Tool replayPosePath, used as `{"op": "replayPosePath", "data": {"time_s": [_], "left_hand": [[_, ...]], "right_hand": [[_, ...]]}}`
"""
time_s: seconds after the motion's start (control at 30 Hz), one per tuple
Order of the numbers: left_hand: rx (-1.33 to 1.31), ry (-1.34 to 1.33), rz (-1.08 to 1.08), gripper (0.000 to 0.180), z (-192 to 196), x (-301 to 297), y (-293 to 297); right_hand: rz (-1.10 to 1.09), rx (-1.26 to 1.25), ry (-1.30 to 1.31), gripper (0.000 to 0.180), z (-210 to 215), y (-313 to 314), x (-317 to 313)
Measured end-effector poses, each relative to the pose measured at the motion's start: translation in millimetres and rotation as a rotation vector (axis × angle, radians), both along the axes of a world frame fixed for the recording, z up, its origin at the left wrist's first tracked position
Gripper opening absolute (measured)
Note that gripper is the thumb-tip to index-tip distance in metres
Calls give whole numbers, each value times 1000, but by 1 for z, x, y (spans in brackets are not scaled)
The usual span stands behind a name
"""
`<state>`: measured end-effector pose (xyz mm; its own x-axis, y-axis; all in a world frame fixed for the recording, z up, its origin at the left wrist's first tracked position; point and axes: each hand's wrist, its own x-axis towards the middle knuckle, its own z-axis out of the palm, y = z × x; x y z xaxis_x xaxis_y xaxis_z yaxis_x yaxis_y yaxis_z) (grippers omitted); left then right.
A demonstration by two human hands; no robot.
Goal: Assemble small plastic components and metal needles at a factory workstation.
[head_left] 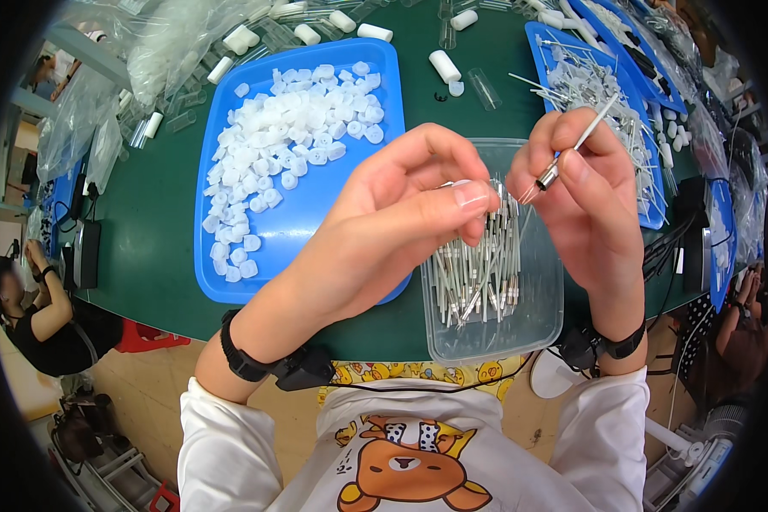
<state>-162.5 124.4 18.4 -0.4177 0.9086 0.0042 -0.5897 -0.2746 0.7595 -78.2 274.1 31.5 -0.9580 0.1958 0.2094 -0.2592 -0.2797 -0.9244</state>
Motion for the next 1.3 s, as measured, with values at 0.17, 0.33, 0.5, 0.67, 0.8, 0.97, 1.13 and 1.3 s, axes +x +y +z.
{"op": "replayPosePath", "data": {"time_s": [0.17,0.33,0.5,0.67,0.8,0.97,1.13,1.3], "left_hand": [[-1,1,-15,23,-1,0,0],[-3,4,-13,23,-1,0,0],[-3,-1,-16,23,-1,0,0],[-20,-10,-20,23,-2,0,0],[-21,-9,-15,23,-2,0,0],[79,-93,-84,15,-9,-5,-1],[77,-88,-84,15,-10,-6,-1],[67,-105,-74,16,-9,-5,-1]], "right_hand": [[18,-27,-21,10,0,-1,0],[24,-35,-24,9,0,-1,-1],[34,-45,-20,10,-1,-2,-1],[54,-49,-2,11,-1,-1,-1],[53,-45,-1,11,-1,-1,-1],[49,-52,8,11,-2,-3,-1],[52,-56,17,12,-3,-3,-1],[51,-63,13,12,-3,-3,-1]]}}
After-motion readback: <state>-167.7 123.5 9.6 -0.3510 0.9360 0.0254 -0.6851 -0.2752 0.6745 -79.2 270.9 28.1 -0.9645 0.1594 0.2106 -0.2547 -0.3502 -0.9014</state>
